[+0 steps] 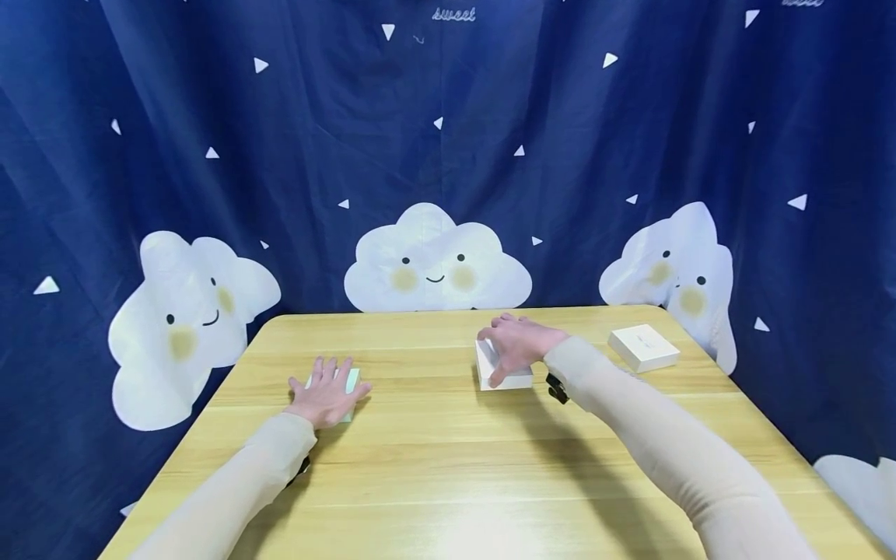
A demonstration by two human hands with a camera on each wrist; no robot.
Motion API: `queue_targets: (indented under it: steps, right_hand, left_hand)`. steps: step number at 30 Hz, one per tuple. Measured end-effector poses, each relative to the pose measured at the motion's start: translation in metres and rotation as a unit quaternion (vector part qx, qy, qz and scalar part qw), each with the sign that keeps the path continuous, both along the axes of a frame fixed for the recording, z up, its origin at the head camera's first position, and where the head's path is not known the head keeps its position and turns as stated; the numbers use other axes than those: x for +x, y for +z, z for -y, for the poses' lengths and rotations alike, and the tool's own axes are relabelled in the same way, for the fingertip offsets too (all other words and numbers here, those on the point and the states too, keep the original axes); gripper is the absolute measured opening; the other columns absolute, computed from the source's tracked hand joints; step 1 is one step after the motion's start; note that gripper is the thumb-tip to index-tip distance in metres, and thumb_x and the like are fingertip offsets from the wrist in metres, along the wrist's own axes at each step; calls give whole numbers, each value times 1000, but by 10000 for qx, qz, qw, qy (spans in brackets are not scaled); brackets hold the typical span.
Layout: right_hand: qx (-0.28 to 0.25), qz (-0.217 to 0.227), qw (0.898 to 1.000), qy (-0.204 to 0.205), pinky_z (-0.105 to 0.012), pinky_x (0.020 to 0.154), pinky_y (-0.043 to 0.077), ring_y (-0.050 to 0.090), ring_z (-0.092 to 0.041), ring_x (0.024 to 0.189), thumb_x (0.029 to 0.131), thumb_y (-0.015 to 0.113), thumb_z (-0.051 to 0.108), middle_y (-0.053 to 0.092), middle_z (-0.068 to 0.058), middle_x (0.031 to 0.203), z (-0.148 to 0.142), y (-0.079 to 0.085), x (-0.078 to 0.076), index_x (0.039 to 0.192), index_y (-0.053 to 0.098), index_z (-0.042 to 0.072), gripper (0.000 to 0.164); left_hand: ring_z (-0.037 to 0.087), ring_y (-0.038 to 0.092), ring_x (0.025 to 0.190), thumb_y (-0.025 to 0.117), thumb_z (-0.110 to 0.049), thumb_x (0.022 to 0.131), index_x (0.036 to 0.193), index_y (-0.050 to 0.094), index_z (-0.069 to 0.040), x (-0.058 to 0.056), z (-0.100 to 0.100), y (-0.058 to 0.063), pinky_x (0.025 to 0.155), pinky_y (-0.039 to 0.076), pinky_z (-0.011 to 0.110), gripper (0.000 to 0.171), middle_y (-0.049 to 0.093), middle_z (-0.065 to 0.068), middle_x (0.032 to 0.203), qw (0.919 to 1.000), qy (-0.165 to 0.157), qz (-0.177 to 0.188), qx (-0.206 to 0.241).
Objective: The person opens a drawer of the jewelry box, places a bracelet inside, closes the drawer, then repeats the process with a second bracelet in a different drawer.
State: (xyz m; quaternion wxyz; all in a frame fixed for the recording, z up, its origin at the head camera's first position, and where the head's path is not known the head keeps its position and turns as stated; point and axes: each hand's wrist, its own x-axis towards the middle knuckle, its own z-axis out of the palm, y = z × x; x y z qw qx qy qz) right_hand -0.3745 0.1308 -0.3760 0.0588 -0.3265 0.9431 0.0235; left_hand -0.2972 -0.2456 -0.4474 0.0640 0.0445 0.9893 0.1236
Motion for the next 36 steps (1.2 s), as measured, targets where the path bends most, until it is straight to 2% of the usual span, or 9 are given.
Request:
queue_targets:
  steps: [6,14,21,25,30,36]
  right_hand:
    - [104,-58,9999,-14,-42,90,44,47,-18,105,63,85,66,58,1,113,7,-5,-3,140,57,23,93]
    - [296,-150,9994,-123,-40,84,46,48,-16,103,62,82,71,57,3,113,18,-11,-3,141,56,27,95]
    - [468,-228,9985,-157,-49,87,47,48,-17,104,63,78,74,57,3,114,24,-14,-1,140,56,30,92]
    - [509,-223,9984,-105,-48,87,47,48,-17,106,64,78,75,57,3,116,28,-16,-2,142,55,30,93]
    - [399,-176,9990,85,-48,92,46,49,-19,110,66,80,71,58,-1,120,35,-19,-2,143,55,24,94]
    - [371,-152,9991,99,-49,94,45,49,-18,110,65,80,71,59,0,119,42,-23,-3,142,55,26,92]
  left_hand:
    - [51,-5,152,27,-71,100,163,14,-9,-2,1,-3,100,-5,88,89,11,28,165,10000,14,-17,-45]
    - [50,-5,152,28,-72,99,163,14,-10,-2,3,-8,100,-6,88,90,11,27,166,9999,69,-60,43]
    - [50,-7,152,26,-74,98,163,13,-10,-4,3,-9,100,-9,87,92,10,27,166,10000,47,-20,39]
    - [50,-7,152,28,-70,100,163,13,-10,-6,4,-10,99,-8,87,88,9,28,166,10000,40,-15,-11]
    - [51,-5,152,28,-70,100,163,14,-9,-4,3,-8,100,-6,88,88,10,29,165,10000,37,-22,-88]
    - [50,-2,152,25,-73,99,162,16,-9,-1,0,-3,101,-3,87,90,13,28,165,9998,30,-92,-146]
